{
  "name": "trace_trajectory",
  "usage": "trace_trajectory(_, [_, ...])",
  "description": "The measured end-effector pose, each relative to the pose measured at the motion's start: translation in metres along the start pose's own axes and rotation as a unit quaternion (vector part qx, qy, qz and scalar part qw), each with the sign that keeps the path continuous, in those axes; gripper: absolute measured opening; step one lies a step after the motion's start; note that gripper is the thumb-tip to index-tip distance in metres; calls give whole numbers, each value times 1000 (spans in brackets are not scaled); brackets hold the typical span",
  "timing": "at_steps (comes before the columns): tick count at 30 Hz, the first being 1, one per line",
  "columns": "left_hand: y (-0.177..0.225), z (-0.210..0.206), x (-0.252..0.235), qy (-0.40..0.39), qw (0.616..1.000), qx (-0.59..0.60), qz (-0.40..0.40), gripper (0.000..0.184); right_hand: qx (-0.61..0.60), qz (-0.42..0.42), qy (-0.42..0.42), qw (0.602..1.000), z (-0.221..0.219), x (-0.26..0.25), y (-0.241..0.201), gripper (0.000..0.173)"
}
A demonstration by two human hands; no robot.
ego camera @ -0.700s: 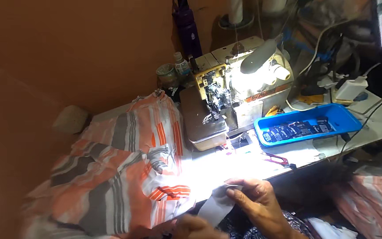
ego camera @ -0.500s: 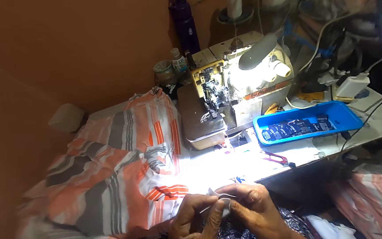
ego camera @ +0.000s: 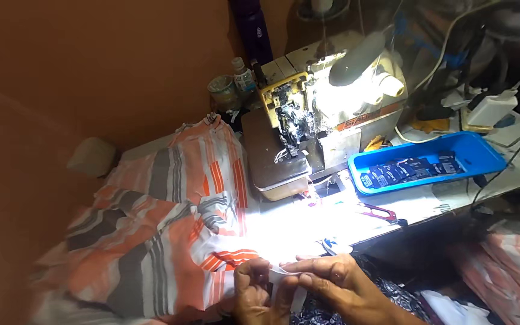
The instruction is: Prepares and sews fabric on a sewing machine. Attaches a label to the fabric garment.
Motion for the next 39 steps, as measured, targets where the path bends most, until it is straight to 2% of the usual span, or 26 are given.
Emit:
trace_trajectory(3, [-8,-2,8,-26,986,143,83,33,-60,-27,46,997,0,-3,-7,28])
trace_trajectory(4, [-10,-3,11,-24,981,167,100,22,-75,-40,65,994,1,-4,-10,27])
trace_trajectory(5, [-12,-3,13,-13,978,177,111,9,-89,-50,81,991,2,-6,-13,27])
trace_trajectory(8, [-11,-3,3,-37,982,162,92,11,-105,-47,128,985,7,-10,-23,27])
trace_trajectory(11, [13,-8,-34,-99,994,32,-21,14,-56,23,186,981,17,-20,-26,21])
trace_trajectory(14, [37,-22,-92,-139,964,-142,-178,12,42,105,252,961,37,-46,-22,14])
trace_trajectory(16, [30,-34,-132,-136,935,-212,-249,12,104,91,315,939,48,-67,-11,8])
trace_trajectory(19, [6,-49,-167,-125,898,-311,-285,15,131,26,363,922,60,-82,21,10])
trace_trajectory(22, [-6,-50,-168,-134,877,-361,-287,11,154,16,369,917,61,-76,32,14])
trace_trajectory(26, [-12,-52,-162,-103,882,-355,-290,7,183,42,385,904,61,-70,37,14])
trace_trajectory(31, [-17,-56,-182,-106,885,-368,-265,9,199,49,407,890,63,-90,41,16])
trace_trajectory(37, [-22,-57,-195,-98,880,-377,-272,8,207,47,397,893,70,-106,46,17])
trace_trajectory(39, [-21,-57,-201,-97,881,-389,-251,8,222,37,392,892,71,-109,49,17])
Point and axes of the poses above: each hand's wrist, its own x-axis away from the middle knuckle, its own z-axis out of the back of the hand, y = z × x, the point moved 2 cm from there along -x, towards the middle knuckle, and after that the axes turned 2 degrees about x, right-handed, at the moved point
